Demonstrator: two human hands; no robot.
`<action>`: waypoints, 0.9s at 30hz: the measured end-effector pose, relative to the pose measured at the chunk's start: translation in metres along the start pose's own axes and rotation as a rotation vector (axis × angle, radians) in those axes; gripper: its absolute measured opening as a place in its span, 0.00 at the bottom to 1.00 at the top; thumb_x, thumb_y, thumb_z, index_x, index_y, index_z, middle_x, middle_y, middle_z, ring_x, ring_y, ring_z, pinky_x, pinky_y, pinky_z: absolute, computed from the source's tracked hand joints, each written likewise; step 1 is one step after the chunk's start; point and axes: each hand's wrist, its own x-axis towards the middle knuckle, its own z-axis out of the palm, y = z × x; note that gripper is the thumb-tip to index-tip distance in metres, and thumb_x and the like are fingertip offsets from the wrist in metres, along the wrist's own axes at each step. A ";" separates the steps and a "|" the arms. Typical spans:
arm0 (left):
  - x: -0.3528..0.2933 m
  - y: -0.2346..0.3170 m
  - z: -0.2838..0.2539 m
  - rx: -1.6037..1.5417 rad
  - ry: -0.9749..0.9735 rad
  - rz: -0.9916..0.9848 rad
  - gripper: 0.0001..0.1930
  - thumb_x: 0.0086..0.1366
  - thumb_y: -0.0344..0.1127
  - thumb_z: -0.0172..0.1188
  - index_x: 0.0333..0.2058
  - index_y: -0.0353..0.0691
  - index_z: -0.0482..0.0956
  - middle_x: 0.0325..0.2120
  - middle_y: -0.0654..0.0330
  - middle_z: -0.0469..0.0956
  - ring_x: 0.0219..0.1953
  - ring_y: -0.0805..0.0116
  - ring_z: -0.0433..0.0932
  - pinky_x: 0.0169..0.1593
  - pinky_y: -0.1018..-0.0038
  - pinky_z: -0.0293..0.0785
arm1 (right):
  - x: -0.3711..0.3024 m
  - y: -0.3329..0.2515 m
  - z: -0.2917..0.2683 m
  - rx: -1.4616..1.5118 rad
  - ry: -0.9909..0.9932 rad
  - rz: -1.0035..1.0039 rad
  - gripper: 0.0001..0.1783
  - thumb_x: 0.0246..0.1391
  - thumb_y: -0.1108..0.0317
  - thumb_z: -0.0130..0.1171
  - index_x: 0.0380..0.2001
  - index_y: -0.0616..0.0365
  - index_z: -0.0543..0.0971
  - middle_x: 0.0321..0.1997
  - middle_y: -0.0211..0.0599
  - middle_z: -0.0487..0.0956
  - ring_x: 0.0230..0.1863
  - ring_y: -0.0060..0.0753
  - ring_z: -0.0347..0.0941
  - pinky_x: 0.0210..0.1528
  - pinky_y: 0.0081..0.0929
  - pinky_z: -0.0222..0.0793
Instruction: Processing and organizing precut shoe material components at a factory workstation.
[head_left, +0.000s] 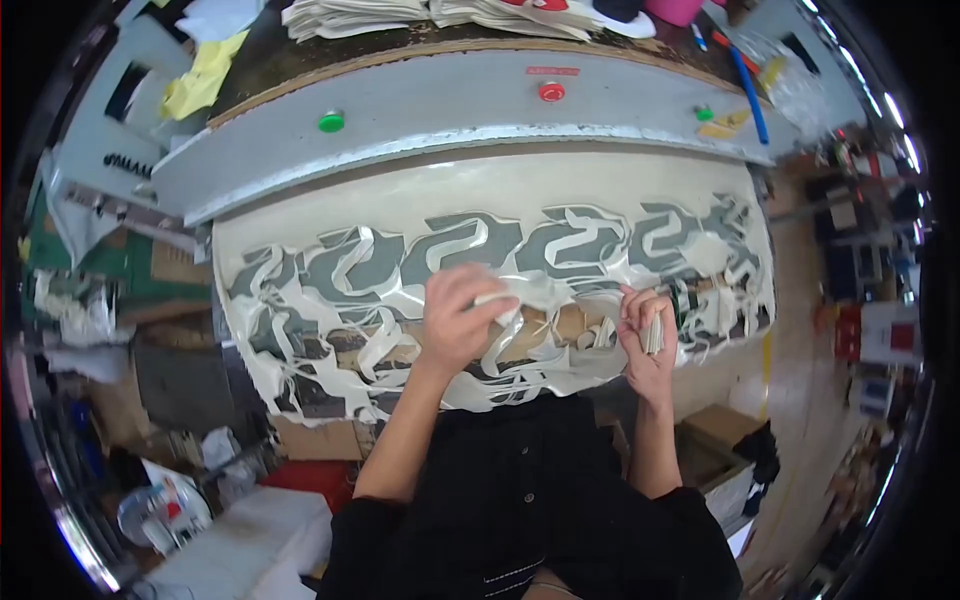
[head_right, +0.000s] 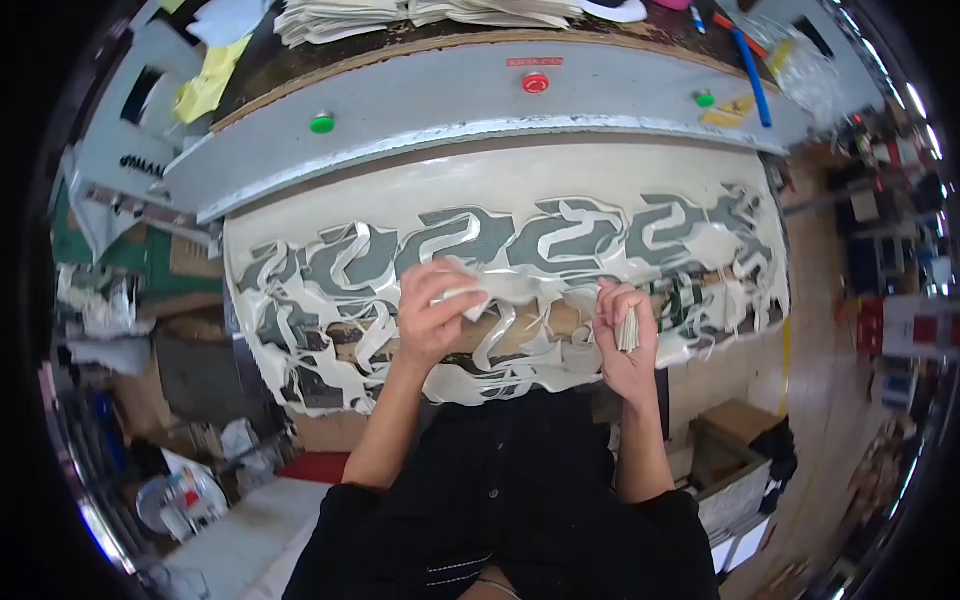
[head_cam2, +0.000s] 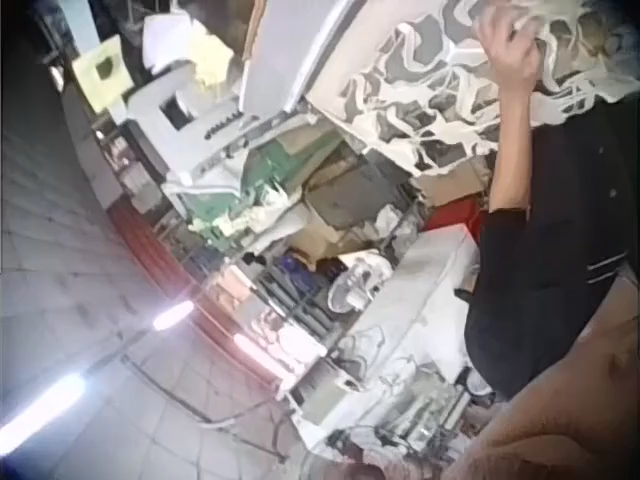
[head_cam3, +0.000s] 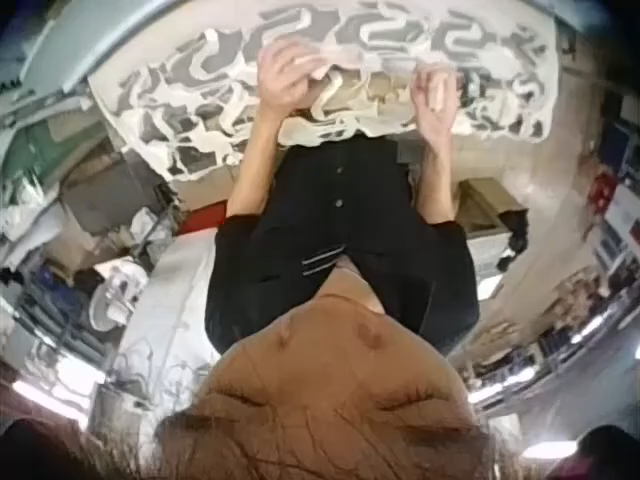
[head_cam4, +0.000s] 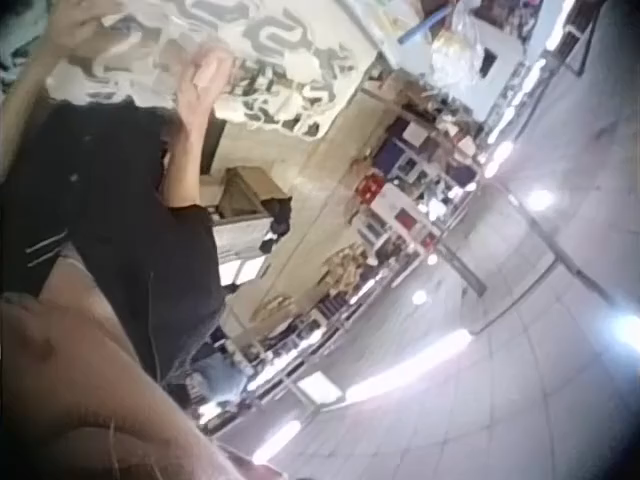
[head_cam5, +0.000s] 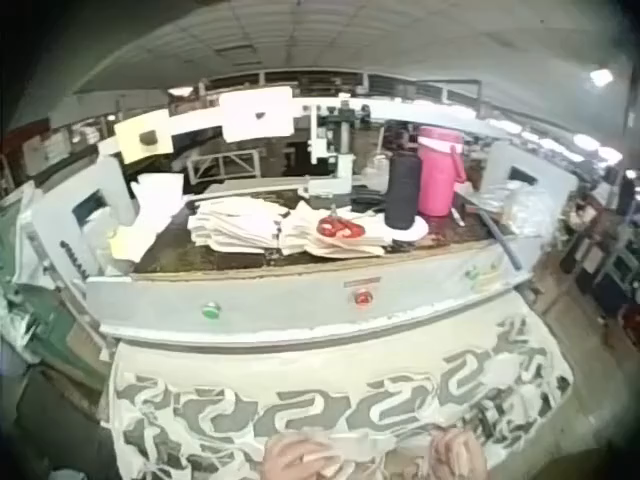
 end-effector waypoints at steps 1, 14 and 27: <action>0.005 0.005 -0.015 -0.143 -0.121 0.004 0.24 0.53 0.21 0.64 0.49 0.48 0.87 0.42 0.57 0.84 0.48 0.50 0.80 0.58 0.52 0.72 | 0.001 -0.005 0.005 0.001 -0.005 0.011 0.19 0.56 0.90 0.53 0.39 0.51 0.65 0.37 0.31 0.66 0.43 0.31 0.67 0.75 0.49 0.55; -0.001 0.077 -0.172 -0.734 -0.389 -0.190 0.17 0.45 0.17 0.70 0.37 0.37 0.89 0.33 0.57 0.86 0.35 0.57 0.84 0.42 0.68 0.81 | -0.051 -0.094 0.168 0.459 -0.540 0.111 0.26 0.58 0.57 0.75 0.49 0.55 0.71 0.48 0.35 0.71 0.53 0.34 0.69 0.68 0.39 0.61; -0.017 0.055 -0.249 -0.011 -0.395 0.010 0.31 0.49 0.31 0.76 0.55 0.42 0.84 0.64 0.45 0.72 0.64 0.39 0.72 0.61 0.52 0.71 | -0.052 -0.101 0.256 0.175 -0.606 -0.105 0.60 0.61 0.60 0.70 0.81 0.56 0.39 0.84 0.56 0.37 0.85 0.59 0.35 0.81 0.46 0.42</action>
